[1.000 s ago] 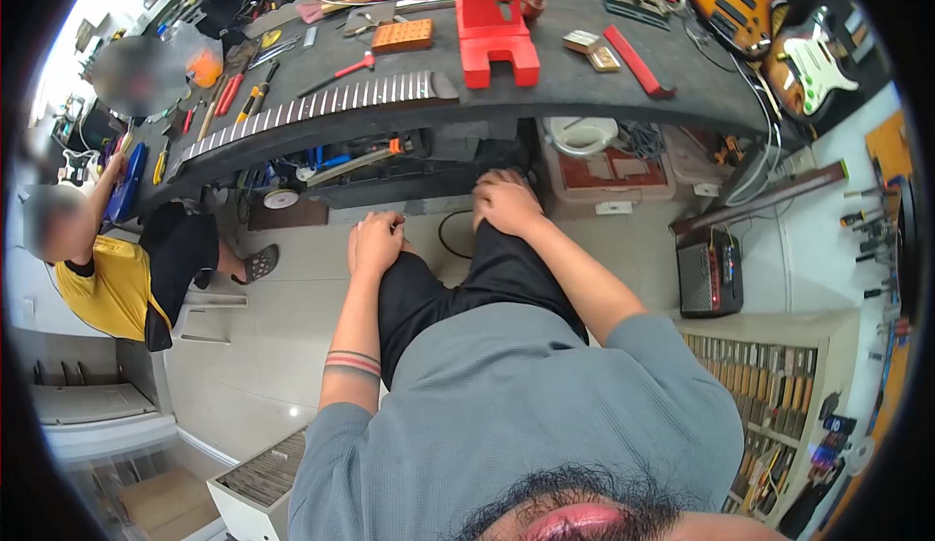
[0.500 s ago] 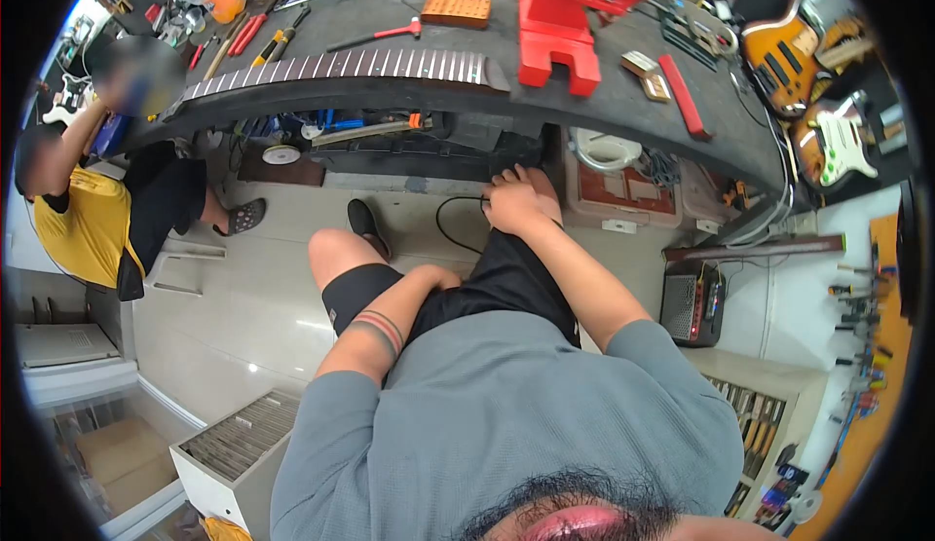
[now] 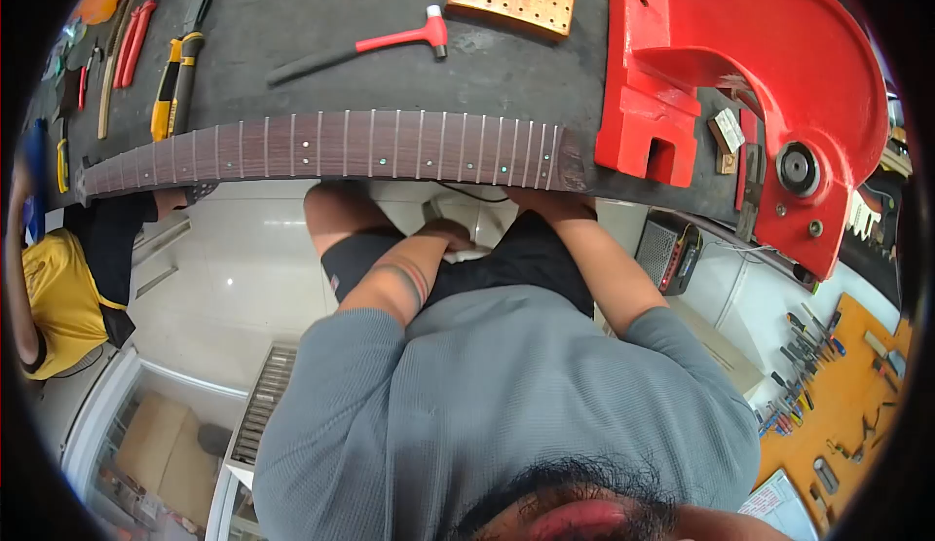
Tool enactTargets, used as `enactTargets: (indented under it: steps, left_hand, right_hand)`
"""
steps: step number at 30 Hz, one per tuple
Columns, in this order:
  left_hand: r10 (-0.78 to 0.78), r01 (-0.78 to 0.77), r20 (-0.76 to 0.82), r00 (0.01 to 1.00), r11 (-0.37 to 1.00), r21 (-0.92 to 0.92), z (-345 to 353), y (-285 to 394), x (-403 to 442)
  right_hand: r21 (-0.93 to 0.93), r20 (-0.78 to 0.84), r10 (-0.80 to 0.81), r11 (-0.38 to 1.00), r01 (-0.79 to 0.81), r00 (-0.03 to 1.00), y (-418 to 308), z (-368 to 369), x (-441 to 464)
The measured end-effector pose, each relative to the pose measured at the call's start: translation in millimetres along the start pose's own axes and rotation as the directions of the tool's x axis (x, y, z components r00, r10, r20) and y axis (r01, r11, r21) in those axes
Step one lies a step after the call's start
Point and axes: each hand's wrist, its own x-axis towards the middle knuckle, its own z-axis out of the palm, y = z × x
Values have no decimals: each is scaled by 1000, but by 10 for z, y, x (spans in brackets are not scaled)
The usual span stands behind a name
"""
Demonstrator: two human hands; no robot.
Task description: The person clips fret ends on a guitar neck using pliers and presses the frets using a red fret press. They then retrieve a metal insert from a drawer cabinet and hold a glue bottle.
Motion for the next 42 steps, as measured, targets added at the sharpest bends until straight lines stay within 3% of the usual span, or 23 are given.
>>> enactTargets:
  steps: [1,3,6,9,11,12,13,15,17,18,19,20,21,23,26,27,29,31,33,35,37,39,42]
  left_hand:
    - [-2,7,-58,998,995,95,-78,-34,137]
    - [374,-256,-210,903,862,437,-21,-307,337]
    - [306,-220,-134,942,870,441,-555,-121,-67]
    - [243,-204,-29,970,868,453,-800,127,-142]
    - [202,-215,79,976,855,472,-843,101,62]
    - [38,-87,127,991,912,400,-901,198,94]
    - [107,-106,21,994,895,432,-876,130,247]
    - [263,-144,-168,950,847,511,-759,-171,680]
    - [367,-200,-271,890,848,491,-854,-157,588]
    - [412,-231,-320,853,848,477,-852,-118,522]
    - [403,-210,-387,829,866,453,-841,-54,342]
    - [389,-187,-458,799,885,426,-865,33,42]
    - [370,-165,-536,759,905,392,-902,130,-258]
    - [359,-179,-650,670,928,327,-889,221,-657]
    - [330,-286,-751,572,938,195,-662,247,-1233]
    - [322,-338,-774,545,929,148,-550,276,-1442]
    - [262,-341,-817,513,936,85,-254,345,-1918]
    - [236,-287,-860,452,952,110,-15,212,-2170]
    - [313,-307,-830,461,934,182,156,-83,-2237]
    - [340,-316,-826,449,925,209,215,-120,-2311]
    - [325,-309,-845,426,929,201,267,88,-2524]
    - [340,-231,-811,477,938,257,214,123,-2505]
    - [349,-174,-780,519,937,303,114,300,-2611]
  right_hand:
    - [-11,-29,-44,999,44,999,131,111,-6]
    - [65,-79,-98,992,104,992,289,299,-50]
    - [209,19,67,975,-69,998,357,468,-174]
    - [374,517,76,876,-305,852,59,-373,-482]
    - [559,413,-88,810,-176,906,132,-631,-882]
    - [693,430,-138,684,-228,892,160,-961,-1071]
    - [799,423,-191,539,-265,886,217,-1354,-1266]
    - [946,167,-205,311,-97,965,508,-2036,-1740]
    - [934,-237,142,305,186,961,869,-2347,-2088]
    - [846,-387,477,525,97,789,1070,-2436,-2095]
    - [650,-536,567,750,-123,625,1333,-2457,-2003]
    - [381,-662,530,847,-372,529,1593,-2322,-1965]
    - [64,-726,399,850,-522,560,2049,-2102,-1988]
    - [28,-738,447,768,-639,505,2521,-1686,-1890]
    - [76,-648,612,644,-761,453,2386,-1734,-1832]
    - [81,-699,555,687,-722,450,2472,-1747,-1848]
    - [293,-681,617,723,-625,394,2627,-1810,-1918]
    - [647,-585,731,682,-342,352,2668,-1902,-2144]
    - [779,-519,762,608,-152,388,2215,-2031,-2332]
    - [772,-512,692,630,-80,509,1862,-2044,-2374]
    - [663,-570,525,748,-25,632,1548,-2026,-2189]
    - [579,-571,373,814,37,732,1192,-2024,-1938]
    - [359,-607,118,923,139,786,842,-2013,-1458]
